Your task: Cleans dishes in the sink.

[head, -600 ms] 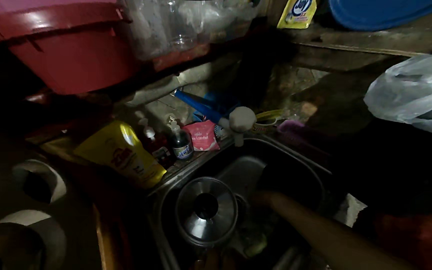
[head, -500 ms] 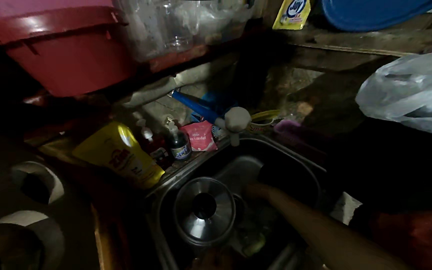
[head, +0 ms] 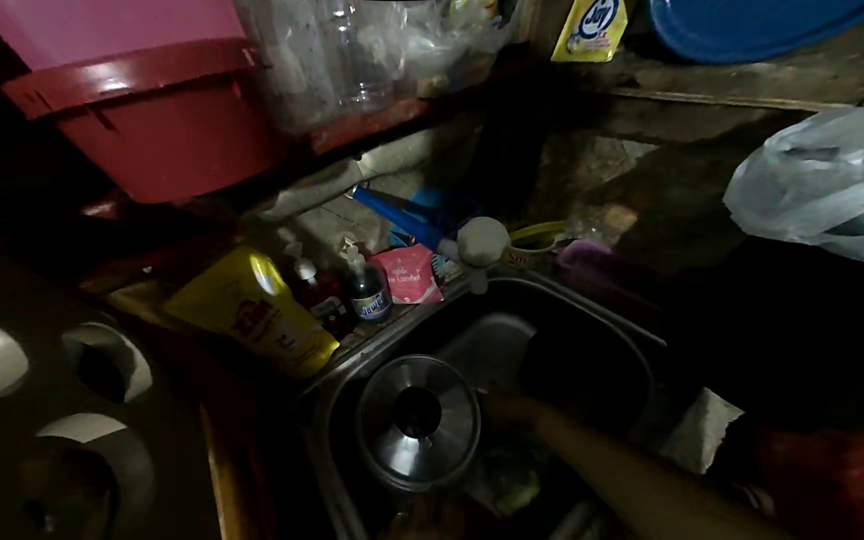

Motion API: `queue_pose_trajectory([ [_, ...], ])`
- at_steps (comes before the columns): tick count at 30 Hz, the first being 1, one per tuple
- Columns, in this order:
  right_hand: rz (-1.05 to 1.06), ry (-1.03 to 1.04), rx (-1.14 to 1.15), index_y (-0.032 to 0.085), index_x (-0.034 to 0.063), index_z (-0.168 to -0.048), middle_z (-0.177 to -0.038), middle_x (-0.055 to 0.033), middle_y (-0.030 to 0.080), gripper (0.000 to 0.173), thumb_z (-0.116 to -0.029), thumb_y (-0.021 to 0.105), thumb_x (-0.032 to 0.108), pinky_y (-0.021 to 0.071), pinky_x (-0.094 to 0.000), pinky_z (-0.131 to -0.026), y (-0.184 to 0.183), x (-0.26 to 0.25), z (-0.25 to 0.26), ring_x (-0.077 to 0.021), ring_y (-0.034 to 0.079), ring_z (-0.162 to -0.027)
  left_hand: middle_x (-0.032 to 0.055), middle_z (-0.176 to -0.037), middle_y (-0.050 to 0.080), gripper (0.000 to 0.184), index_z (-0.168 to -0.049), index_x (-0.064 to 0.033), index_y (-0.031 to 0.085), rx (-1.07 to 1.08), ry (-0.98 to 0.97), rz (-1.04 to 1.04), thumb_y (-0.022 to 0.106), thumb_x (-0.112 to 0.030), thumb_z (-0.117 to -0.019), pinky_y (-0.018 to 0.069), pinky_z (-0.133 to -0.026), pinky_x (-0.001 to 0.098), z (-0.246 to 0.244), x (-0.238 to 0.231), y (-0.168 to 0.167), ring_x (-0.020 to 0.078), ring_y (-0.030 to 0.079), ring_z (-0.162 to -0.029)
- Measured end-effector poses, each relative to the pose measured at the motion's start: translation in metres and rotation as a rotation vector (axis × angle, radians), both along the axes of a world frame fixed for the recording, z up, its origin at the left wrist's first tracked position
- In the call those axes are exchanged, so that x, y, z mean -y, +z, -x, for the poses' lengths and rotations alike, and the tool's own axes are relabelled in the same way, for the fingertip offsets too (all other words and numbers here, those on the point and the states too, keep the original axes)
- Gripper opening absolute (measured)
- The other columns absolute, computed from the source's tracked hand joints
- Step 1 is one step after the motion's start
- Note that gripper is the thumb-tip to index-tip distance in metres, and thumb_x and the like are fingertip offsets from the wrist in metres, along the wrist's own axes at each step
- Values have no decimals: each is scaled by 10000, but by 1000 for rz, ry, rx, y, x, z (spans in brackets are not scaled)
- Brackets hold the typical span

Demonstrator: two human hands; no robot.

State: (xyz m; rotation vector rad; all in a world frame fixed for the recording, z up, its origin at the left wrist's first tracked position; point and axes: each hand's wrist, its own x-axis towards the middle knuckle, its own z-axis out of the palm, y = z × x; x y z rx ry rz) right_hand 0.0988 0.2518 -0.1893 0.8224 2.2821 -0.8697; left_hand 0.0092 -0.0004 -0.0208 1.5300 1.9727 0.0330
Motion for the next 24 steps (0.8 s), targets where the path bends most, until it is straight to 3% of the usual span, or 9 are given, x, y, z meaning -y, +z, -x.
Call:
queue_pose_trajectory([
  [5,-73,16,53,514,-18,-1440,-1416,-282,554,544,-993,655,259,426,-683,-1050,-2,14,2,-473,543,-1299,192,-1435,580,490,-1443,-76,571,8,18,-18,594,-322,-1019,505,-1019,526,-1,1,1,390,619,-1234],
  [10,12,67,74,503,-74,-1424,-1409,-312,542,527,-1009,645,220,394,-654,-1088,4,19,2,-476,517,-1323,195,-1438,578,498,-1449,-67,563,-7,1,-20,580,-328,-1024,510,-1014,516,0,0,1,382,627,-1227],
  [14,100,-144,-29,522,-31,-1422,-1394,-274,568,471,-1019,614,195,415,-600,-1095,-12,4,-4,-417,546,-1308,197,-1430,584,500,-1446,-76,568,-5,0,-28,596,-330,-1017,502,-1023,526,1,1,1,389,617,-1241],
  [17,174,-251,-106,547,9,-1408,-1362,-244,593,401,-1029,571,136,444,-567,-1066,-3,-3,-7,-376,579,-1262,191,-1422,591,489,-1445,-76,568,-7,-12,-33,591,-316,-1021,506,-1022,518,0,0,3,378,621,-1239],
  [19,173,-243,-167,576,10,-1376,-1318,-243,618,384,-1012,598,129,460,-572,-1048,-4,-1,-7,-374,601,-1224,190,-1414,598,484,-1441,-70,572,-4,-5,-36,595,-303,-1018,509,-1012,527,0,0,2,383,625,-1229],
  [24,97,-123,-98,523,-27,-1425,-1388,-268,578,495,-1007,640,212,416,-609,-1098,-9,8,-2,-416,548,-1310,189,-1431,587,497,-1450,-81,567,-5,15,-14,580,-332,-1022,509,-1012,537,0,0,1,390,621,-1233],
])
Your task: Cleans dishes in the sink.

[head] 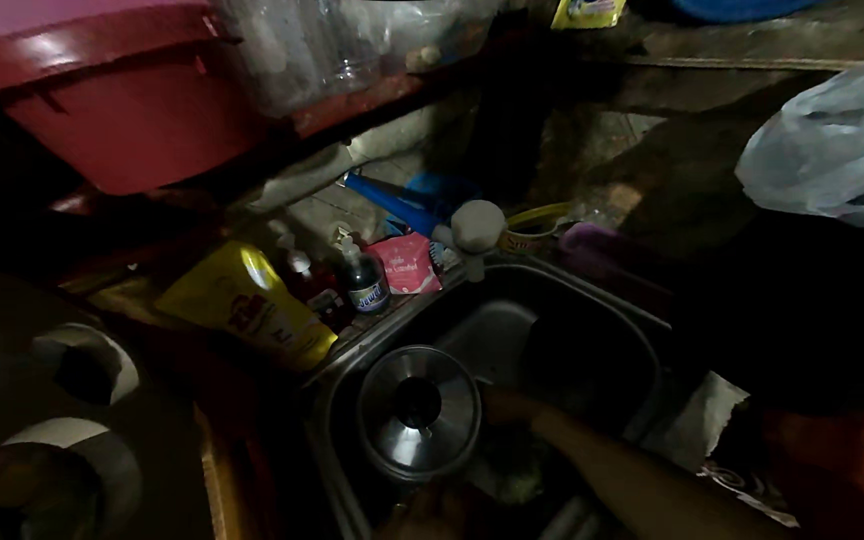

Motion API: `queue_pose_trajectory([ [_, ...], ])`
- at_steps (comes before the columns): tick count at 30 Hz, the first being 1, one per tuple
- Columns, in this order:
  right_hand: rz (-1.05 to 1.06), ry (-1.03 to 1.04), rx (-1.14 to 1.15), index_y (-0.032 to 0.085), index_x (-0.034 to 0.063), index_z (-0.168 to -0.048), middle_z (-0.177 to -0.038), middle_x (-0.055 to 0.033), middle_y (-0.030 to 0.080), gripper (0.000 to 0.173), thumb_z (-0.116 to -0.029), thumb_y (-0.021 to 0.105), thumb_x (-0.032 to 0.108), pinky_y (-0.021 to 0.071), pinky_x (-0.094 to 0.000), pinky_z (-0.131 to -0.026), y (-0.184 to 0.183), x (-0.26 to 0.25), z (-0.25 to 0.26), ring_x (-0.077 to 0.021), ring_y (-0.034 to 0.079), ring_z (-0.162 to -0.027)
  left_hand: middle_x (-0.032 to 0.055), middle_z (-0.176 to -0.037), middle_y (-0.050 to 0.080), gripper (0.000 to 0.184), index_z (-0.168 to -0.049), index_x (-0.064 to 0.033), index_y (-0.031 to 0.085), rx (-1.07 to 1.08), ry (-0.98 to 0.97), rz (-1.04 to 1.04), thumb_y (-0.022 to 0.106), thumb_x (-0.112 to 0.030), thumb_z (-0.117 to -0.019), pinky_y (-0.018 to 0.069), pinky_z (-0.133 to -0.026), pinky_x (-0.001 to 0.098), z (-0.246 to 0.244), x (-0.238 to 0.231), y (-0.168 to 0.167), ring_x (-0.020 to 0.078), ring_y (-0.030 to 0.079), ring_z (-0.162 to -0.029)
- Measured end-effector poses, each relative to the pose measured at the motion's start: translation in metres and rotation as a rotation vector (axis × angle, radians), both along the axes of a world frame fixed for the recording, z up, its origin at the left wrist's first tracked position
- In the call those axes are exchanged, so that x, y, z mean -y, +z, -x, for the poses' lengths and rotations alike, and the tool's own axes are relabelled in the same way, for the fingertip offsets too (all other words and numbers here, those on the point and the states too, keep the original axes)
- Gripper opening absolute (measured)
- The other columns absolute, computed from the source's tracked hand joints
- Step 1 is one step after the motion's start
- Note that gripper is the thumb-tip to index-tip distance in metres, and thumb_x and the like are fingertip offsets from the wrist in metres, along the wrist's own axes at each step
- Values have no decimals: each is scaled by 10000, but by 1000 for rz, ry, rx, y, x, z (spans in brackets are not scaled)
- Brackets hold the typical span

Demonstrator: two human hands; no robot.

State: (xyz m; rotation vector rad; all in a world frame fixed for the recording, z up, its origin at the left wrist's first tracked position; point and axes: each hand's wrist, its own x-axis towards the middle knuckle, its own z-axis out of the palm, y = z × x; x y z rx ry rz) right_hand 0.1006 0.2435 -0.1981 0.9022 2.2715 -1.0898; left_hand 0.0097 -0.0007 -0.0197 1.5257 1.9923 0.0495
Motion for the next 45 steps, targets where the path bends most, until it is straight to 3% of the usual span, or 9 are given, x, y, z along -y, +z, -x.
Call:
queue_pose_trajectory([
  [6,86,0,38,457,-13,-1481,-1405,-275,554,506,-1023,595,154,415,-600,-1091,2,-10,-3,-412,538,-1314,179,-1414,600,485,-1420,-75,592,-7,8,-33,606,-334,-1010,512,-1013,527,1,1,1,370,622,-1238],
  [12,69,-79,0,549,5,-1408,-1345,-255,599,427,-1008,596,144,448,-591,-1052,-8,-17,-2,-393,582,-1249,169,-1408,602,500,-1440,-86,576,-5,10,-25,605,-337,-1008,510,-1020,512,1,0,3,353,617,-1245],
  [17,96,-66,-19,550,2,-1395,-1317,-251,603,405,-1009,599,116,458,-572,-1027,-2,-15,-1,-374,593,-1212,171,-1383,615,503,-1437,-91,578,-4,5,-33,617,-338,-1001,527,-989,513,0,1,4,352,635,-1210],
  [22,77,-25,-173,585,-10,-1357,-1299,-233,627,460,-964,703,197,458,-548,-1054,-4,-4,1,-346,605,-1210,171,-1340,639,509,-1422,-73,586,3,-7,-54,643,-329,-987,526,-991,511,-1,1,3,351,644,-1188],
  [25,13,-6,-175,602,-23,-1335,-1294,-246,635,492,-939,732,239,457,-588,-1053,-16,-5,1,-379,608,-1215,170,-1302,649,495,-1413,-83,591,1,8,-42,636,-338,-991,535,-964,519,0,0,2,356,653,-1146],
  [32,-100,-17,-27,621,-42,-1296,-1273,-262,641,408,-984,678,215,460,-606,-1036,4,-5,4,-414,609,-1209,153,-1315,643,481,-1423,-102,584,1,15,-22,592,-355,-1014,533,-970,493,1,-1,2,327,652,-1159],
  [36,-107,35,40,571,-48,-1371,-1345,-282,600,426,-989,645,126,433,-616,-1068,8,-5,4,-440,574,-1264,158,-1343,629,475,-1436,-105,576,33,23,13,593,-316,-1011,518,-997,501,0,-2,3,330,639,-1186],
  [41,-79,183,311,526,-83,-1396,-1385,-327,551,474,-1063,546,254,395,-665,-1066,26,0,-4,-482,534,-1298,149,-1354,623,487,-1450,-118,565,26,13,26,588,-344,-1020,519,-992,500,1,-3,2,325,641,-1181],
  [45,-11,-8,184,535,-79,-1389,-1397,-285,557,449,-1084,519,250,391,-551,-1113,33,-14,-10,-402,536,-1313,154,-1372,613,502,-1465,-111,548,14,9,47,585,-347,-1023,503,-1018,500,1,-4,3,333,624,-1213],
])
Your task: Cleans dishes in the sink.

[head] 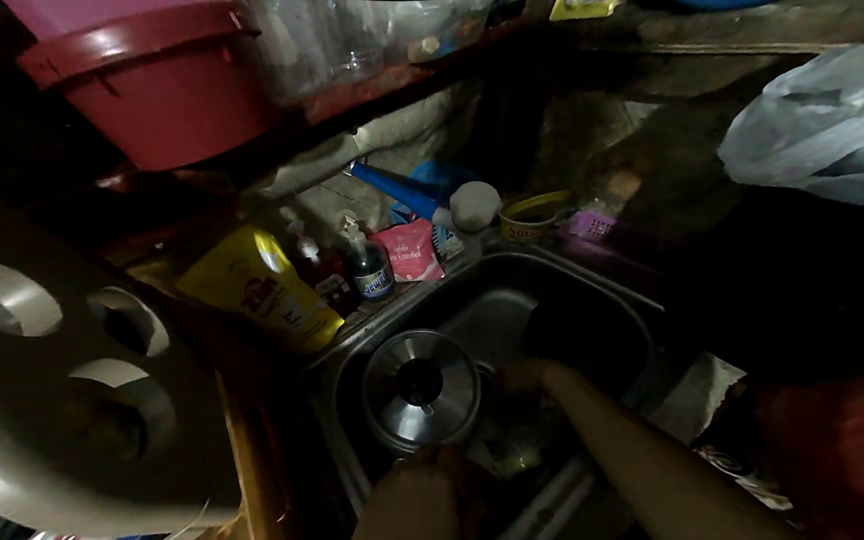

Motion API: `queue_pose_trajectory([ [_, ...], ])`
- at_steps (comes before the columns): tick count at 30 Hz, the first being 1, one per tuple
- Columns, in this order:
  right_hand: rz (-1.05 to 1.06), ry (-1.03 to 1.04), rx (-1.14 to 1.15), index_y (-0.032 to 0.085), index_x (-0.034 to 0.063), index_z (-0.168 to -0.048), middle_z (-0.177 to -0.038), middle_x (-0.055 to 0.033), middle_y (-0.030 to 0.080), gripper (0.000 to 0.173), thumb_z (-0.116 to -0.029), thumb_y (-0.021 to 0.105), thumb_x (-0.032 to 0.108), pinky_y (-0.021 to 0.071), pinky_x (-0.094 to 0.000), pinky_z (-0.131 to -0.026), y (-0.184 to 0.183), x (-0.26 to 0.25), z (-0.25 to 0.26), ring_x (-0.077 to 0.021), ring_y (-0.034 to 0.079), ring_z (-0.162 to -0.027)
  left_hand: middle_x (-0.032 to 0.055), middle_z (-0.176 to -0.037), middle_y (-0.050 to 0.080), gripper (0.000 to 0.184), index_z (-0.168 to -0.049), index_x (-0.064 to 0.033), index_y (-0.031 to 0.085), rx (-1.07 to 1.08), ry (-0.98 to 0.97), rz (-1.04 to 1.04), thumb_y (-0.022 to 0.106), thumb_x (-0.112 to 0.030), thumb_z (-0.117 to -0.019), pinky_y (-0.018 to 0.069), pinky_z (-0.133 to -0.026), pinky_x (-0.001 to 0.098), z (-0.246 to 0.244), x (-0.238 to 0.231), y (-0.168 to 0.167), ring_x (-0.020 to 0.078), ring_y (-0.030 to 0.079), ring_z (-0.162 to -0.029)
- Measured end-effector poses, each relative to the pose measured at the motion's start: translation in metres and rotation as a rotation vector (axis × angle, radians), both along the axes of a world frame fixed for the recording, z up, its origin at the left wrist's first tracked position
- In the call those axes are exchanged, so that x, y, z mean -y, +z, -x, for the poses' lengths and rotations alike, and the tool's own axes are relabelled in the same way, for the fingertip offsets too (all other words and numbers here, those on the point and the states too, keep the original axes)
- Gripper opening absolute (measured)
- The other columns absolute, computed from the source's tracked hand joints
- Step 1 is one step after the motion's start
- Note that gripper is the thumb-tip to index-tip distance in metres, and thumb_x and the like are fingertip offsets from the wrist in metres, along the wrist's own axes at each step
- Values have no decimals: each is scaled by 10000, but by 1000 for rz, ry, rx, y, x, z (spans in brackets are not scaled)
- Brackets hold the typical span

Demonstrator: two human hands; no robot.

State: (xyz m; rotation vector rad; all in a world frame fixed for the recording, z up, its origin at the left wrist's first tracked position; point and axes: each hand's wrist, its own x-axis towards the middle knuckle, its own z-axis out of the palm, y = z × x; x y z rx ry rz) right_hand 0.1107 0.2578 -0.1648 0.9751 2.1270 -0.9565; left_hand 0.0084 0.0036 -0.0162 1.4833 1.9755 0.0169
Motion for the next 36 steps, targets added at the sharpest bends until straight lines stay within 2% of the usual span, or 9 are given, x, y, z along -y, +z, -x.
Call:
queue_pose_trajectory([
  [2,-1,-43,-44,567,-68,-1353,-1346,-269,592,399,-1087,505,223,429,-532,-1078,-4,-9,-1,-377,576,-1257,152,-1358,624,499,-1451,-117,563,-7,7,-17,593,-360,-1017,511,-1007,503,0,1,-1,332,633,-1202],
  [7,-13,-30,31,544,-81,-1382,-1402,-286,557,441,-1090,497,245,393,-566,-1109,14,0,0,-406,536,-1319,149,-1349,629,513,-1453,-123,563,-3,19,-11,582,-395,-1018,513,-1002,509,1,1,-2,332,634,-1198],
  [18,-83,-91,-140,611,-44,-1313,-1330,-251,616,377,-1036,608,212,442,-561,-1071,-23,-2,6,-389,585,-1256,160,-1308,644,500,-1422,-112,584,-13,1,-52,579,-411,-1021,532,-963,512,1,1,-5,337,657,-1144],
  [20,-109,-32,-89,570,-40,-1373,-1385,-262,577,454,-1025,619,248,422,-599,-1088,-33,3,6,-418,552,-1297,156,-1295,648,505,-1426,-121,583,-9,0,-38,571,-426,-1024,536,-953,510,2,1,-5,333,660,-1133],
  [22,-82,101,59,500,-56,-1437,-1422,-298,538,505,-1073,531,293,388,-632,-1100,-24,12,5,-455,521,-1329,152,-1301,646,506,-1433,-123,580,-11,2,-16,574,-420,-1023,538,-955,513,2,0,-3,330,660,-1137],
  [24,-72,138,122,527,-76,-1398,-1382,-317,558,504,-1074,523,310,403,-657,-1067,-16,13,6,-474,541,-1294,148,-1323,639,501,-1440,-125,578,-4,13,-5,566,-409,-1028,533,-970,513,1,0,-2,327,655,-1150],
  [31,-101,-13,-87,655,-35,-1264,-1225,-236,661,322,-1070,551,201,474,-545,-1011,51,0,-1,-361,636,-1137,162,-1347,620,496,-1457,-131,557,6,18,28,561,-386,-1032,513,-985,532,-1,-2,1,345,632,-1189],
  [34,-126,13,44,585,-47,-1335,-1259,-274,628,407,-1033,595,225,476,-620,-993,34,13,-4,-419,623,-1157,151,-1356,617,507,-1460,-147,553,-5,28,41,577,-400,-1021,520,-984,533,-1,-2,0,344,634,-1190],
  [36,-99,19,72,588,-34,-1322,-1209,-268,638,402,-1030,601,242,506,-602,-937,26,6,-7,-401,643,-1084,146,-1365,613,511,-1463,-148,551,3,46,37,593,-384,-1012,515,-995,531,1,-3,2,340,628,-1199],
])
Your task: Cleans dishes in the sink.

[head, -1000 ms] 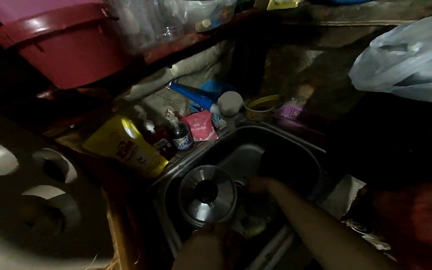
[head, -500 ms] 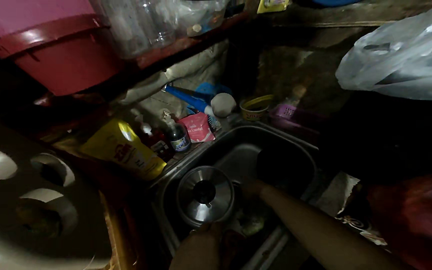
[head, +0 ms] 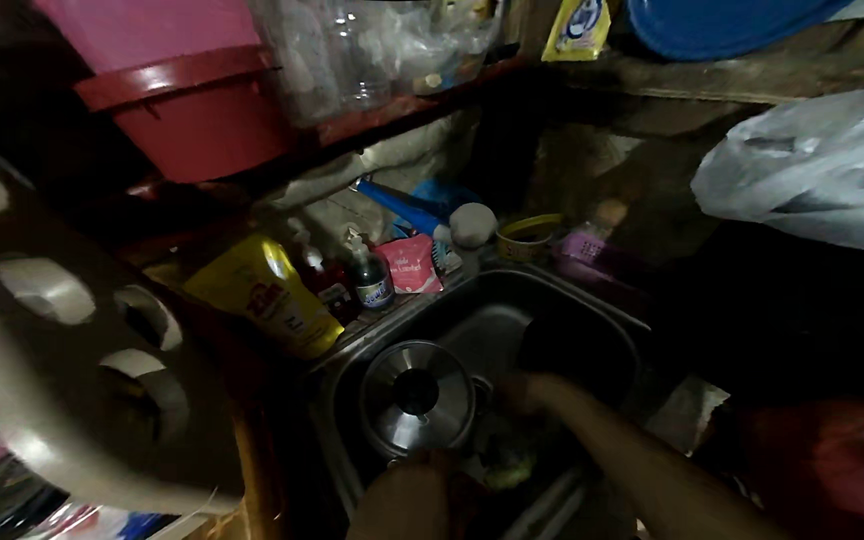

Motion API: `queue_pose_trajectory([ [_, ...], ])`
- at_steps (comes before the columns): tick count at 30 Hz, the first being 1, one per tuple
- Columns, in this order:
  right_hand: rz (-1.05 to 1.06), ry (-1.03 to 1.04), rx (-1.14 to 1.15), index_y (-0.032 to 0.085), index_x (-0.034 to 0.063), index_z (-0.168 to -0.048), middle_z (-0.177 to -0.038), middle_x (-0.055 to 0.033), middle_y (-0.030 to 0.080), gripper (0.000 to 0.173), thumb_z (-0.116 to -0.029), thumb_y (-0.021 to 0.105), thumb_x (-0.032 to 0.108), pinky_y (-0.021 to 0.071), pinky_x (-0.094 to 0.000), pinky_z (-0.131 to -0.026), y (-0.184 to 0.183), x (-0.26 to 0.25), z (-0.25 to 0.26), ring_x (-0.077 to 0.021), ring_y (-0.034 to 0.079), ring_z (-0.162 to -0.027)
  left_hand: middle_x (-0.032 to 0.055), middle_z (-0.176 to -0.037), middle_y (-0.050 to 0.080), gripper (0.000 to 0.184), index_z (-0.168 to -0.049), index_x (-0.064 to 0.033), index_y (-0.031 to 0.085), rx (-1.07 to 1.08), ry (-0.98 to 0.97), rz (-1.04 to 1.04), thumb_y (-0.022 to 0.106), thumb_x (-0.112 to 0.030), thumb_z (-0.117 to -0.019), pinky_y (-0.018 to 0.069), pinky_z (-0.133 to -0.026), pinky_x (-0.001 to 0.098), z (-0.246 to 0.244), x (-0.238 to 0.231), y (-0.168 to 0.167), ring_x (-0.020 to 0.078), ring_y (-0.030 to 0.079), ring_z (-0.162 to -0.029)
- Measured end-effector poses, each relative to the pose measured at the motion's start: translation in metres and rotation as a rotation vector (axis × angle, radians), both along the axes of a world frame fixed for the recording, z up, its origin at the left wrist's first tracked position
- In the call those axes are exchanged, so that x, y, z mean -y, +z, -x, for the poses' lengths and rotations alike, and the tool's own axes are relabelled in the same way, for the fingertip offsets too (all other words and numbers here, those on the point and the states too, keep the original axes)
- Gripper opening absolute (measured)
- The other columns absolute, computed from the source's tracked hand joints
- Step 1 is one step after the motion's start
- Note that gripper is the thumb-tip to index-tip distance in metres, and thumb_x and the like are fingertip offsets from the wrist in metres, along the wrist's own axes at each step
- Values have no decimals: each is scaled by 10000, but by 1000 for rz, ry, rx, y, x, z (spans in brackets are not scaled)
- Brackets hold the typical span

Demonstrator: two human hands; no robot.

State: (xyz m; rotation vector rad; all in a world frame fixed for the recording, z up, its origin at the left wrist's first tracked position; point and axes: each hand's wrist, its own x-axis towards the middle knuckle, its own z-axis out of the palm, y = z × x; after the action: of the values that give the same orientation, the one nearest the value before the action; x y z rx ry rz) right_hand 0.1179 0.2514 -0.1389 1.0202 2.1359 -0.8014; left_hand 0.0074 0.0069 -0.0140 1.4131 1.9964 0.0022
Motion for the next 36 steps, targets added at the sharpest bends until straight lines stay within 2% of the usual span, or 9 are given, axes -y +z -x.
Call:
queue_pose_trajectory([
  [4,-49,-38,-94,600,-29,-1353,-1328,-274,609,366,-1079,522,200,447,-568,-1057,-9,-18,8,-406,597,-1228,158,-1385,594,525,-1472,-145,532,-31,65,8,609,-368,-1004,504,-998,541,2,-2,4,367,599,-1235],
  [8,-241,-50,-247,628,-32,-1315,-1330,-265,619,358,-1040,577,193,447,-581,-1085,-51,-34,17,-417,586,-1265,124,-1439,570,508,-1493,-172,516,-26,91,13,584,-356,-1024,499,-1027,520,4,-3,8,340,581,-1276],
  [14,-226,13,-75,451,-30,-1499,-1535,-277,442,536,-1068,532,279,356,-597,-1168,-71,-10,3,-449,433,-1423,140,-1365,613,458,-1434,-164,573,26,98,-21,609,-328,-1008,516,-990,540,1,-1,2,349,608,-1231],
  [17,-175,-86,-82,581,-31,-1378,-1377,-262,594,467,-1059,562,310,414,-556,-1118,-95,6,-29,-406,559,-1301,148,-1401,601,482,-1436,-165,569,18,74,-68,559,-419,-1027,501,-1015,553,-1,3,-5,354,602,-1260],
  [21,-110,231,208,575,-45,-1374,-1390,-296,571,437,-1058,556,256,411,-652,-1081,6,23,-36,-464,538,-1313,179,-1363,605,500,-1442,-105,555,16,44,-87,553,-396,-1035,504,-985,562,-3,2,6,388,603,-1223],
  [23,-145,105,164,527,-68,-1402,-1408,-304,544,451,-1052,565,213,392,-616,-1111,29,6,-34,-451,516,-1335,197,-1445,542,524,-1505,-101,477,61,18,28,475,-406,-1078,448,-1051,559,-1,-3,23,397,552,-1299],
  [27,-442,-187,-189,720,22,-1167,-1151,-229,700,241,-1030,618,192,496,-622,-977,42,-32,-47,-403,660,-1109,170,-1351,603,501,-1433,-95,550,20,34,-23,516,-424,-1056,505,-995,519,-2,0,10,361,602,-1227],
  [31,-643,-272,-151,706,12,-1178,-1170,-251,690,339,-969,713,278,487,-675,-962,37,-46,-59,-444,650,-1127,165,-1342,606,481,-1421,-101,557,6,20,-14,516,-413,-1057,515,-974,520,-4,-1,9,361,606,-1215],
  [36,-561,-288,24,657,-51,-1236,-1255,-296,647,404,-974,688,255,445,-674,-1020,8,-36,-61,-476,606,-1209,163,-1331,615,469,-1410,-107,565,-1,13,-23,511,-413,-1059,521,-964,520,-3,-1,5,353,615,-1207],
])
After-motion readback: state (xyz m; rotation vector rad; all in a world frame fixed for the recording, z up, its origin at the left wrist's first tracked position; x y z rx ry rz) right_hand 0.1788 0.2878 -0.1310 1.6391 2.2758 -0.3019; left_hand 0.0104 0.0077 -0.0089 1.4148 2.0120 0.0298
